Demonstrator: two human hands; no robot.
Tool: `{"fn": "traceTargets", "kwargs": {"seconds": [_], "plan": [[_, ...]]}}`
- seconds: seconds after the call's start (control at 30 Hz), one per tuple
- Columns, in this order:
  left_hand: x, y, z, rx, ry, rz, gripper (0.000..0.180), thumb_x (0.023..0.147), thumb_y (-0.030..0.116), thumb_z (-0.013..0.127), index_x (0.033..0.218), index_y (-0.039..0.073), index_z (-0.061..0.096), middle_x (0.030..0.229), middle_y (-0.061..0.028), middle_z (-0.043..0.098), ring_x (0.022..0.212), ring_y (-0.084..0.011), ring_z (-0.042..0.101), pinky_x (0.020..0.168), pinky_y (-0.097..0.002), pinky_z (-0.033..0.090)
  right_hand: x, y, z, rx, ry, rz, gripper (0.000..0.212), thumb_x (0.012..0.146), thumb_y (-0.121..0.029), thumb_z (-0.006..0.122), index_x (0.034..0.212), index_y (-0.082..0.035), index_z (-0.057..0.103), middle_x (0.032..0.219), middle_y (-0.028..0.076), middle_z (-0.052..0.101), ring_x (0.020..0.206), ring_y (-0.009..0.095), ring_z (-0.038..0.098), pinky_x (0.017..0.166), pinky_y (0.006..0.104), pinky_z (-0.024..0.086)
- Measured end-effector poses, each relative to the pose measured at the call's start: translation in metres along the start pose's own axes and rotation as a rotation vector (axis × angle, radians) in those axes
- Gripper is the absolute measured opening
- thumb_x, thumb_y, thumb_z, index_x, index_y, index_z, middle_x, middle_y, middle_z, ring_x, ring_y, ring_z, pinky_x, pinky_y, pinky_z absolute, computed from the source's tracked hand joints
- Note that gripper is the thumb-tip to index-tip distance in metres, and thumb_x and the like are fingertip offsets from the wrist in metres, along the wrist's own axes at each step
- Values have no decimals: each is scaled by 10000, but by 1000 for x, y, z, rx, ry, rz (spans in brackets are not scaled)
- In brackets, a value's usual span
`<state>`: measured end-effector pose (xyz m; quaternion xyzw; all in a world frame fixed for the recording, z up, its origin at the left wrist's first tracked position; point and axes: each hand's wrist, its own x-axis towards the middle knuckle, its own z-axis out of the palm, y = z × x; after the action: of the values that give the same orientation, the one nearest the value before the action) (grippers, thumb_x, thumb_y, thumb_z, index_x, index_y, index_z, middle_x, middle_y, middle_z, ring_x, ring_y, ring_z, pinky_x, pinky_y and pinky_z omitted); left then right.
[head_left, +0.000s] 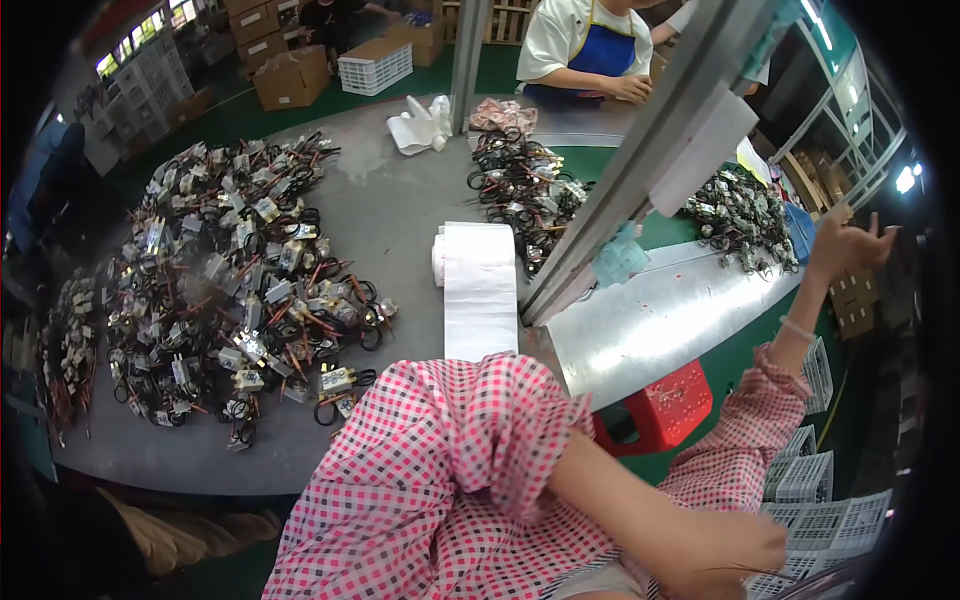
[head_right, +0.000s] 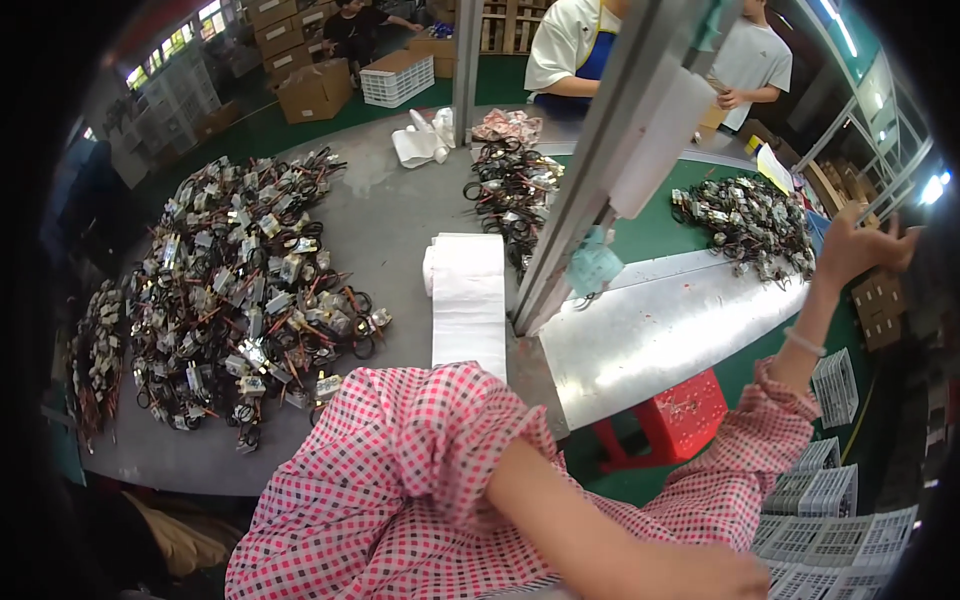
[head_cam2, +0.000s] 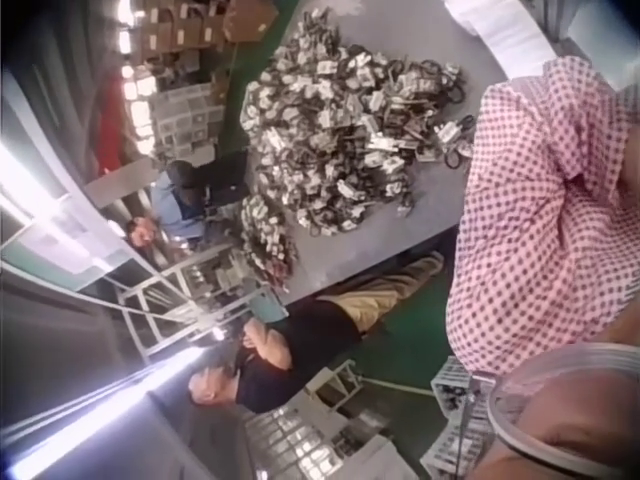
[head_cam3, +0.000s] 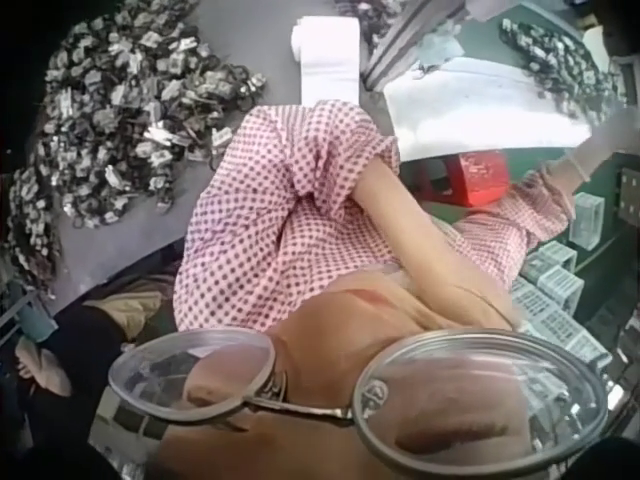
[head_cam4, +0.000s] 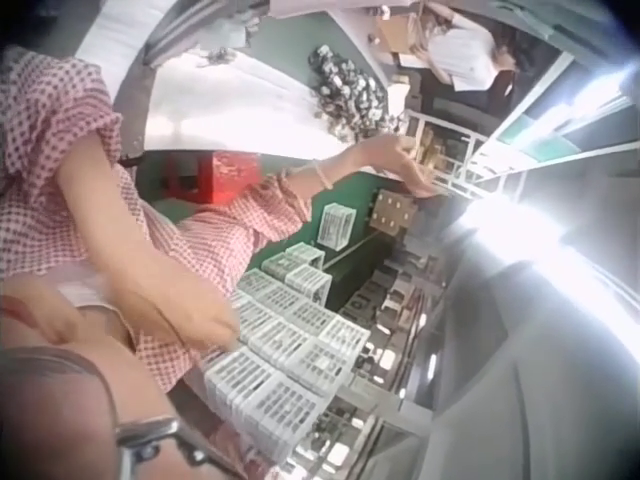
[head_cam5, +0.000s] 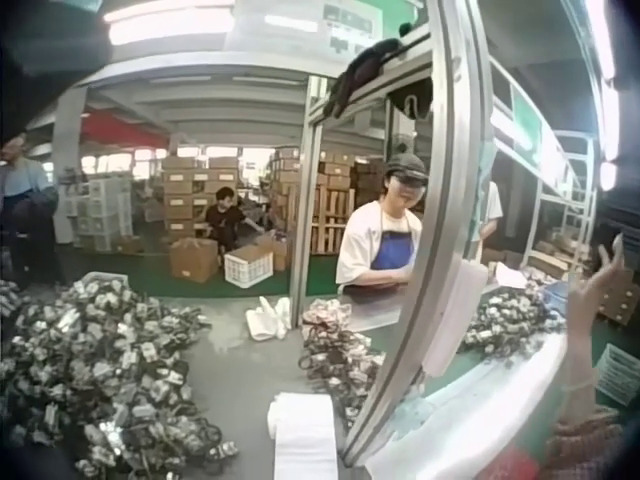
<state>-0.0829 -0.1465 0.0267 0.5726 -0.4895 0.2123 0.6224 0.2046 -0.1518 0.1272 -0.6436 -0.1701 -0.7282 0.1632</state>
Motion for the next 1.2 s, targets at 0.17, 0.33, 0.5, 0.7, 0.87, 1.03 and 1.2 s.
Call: {"fn": "traceTargets", "kwargs": {"seconds": [0.17, 0.33, 0.5, 0.7, 0.87, 1.03, 1.2], "plan": [[-3, 10, -22, 107, -115, 29, 216, 719, 164, 594, 751, -48, 568, 782, -164, 547, 752, -294, 535, 691, -365, 443, 47, -8, 5, 147, -245, 234, 818, 792, -108, 510, 1241, 202, -99, 1272, 401, -88, 1219, 482, 18, 1023, 486, 85], [-23, 28, -52, -133, -285, 40, 180, 708, 143, 593, 662, -29, 571, 712, -172, 558, 686, -301, 565, 653, -385, 463, 48, 127, 41, 230, -245, 269, 729, 743, -52, 606, 1229, 129, 94, 1191, 257, 258, 1069, 362, 396, 854, 402, 377], [-99, 88, -266, 1072, -78, -776, 188, 698, 8, 555, 885, 13, 561, 964, -152, 583, 919, -290, 569, 761, -380, 471, -14, -3, -31, 704, 51, 337, 671, 751, 116, 544, 1272, 31, 130, 1175, 200, 334, 979, 326, 567, 800, 352, 487], [-249, 209, -439, 1608, -326, -1642, 236, 643, -32, 567, 857, 65, 583, 990, -106, 542, 1071, -285, 462, 864, -439, 406, -96, -43, -93, 872, -148, 407, 672, 790, 80, 542, 1301, -30, 119, 1231, 186, 312, 995, 330, 562, 804, 335, 484], [-262, 190, -442, 1725, -427, -1613, 304, 623, -7, 609, 910, 91, 586, 1078, -77, 495, 1185, -271, 350, 921, -504, 333, -143, -40, -102, 909, -278, 632, 684, 801, 43, 542, 1327, -56, 115, 1245, 158, 313, 1019, 304, 547, 815, 304, 459], [-241, 203, -436, 1797, -502, -1550, 394, 577, 101, 719, 952, 82, 601, 992, -83, 523, 1040, -275, 443, 855, -409, 380, -151, -71, -107, 962, -362, 868, 679, 793, 56, 522, 1337, -78, 139, 1241, 128, 319, 1022, 293, 544, 850, 293, 412], [-238, 223, -431, 1625, 99, -1370, 372, 671, 138, 725, 972, -2, 558, 824, -95, 530, 728, -205, 501, 673, -307, 423, -165, -53, -103, 938, -400, 943, 677, 789, 88, 503, 1339, -96, 153, 1239, 125, 324, 1012, 301, 540, 864, 332, 403]]}}
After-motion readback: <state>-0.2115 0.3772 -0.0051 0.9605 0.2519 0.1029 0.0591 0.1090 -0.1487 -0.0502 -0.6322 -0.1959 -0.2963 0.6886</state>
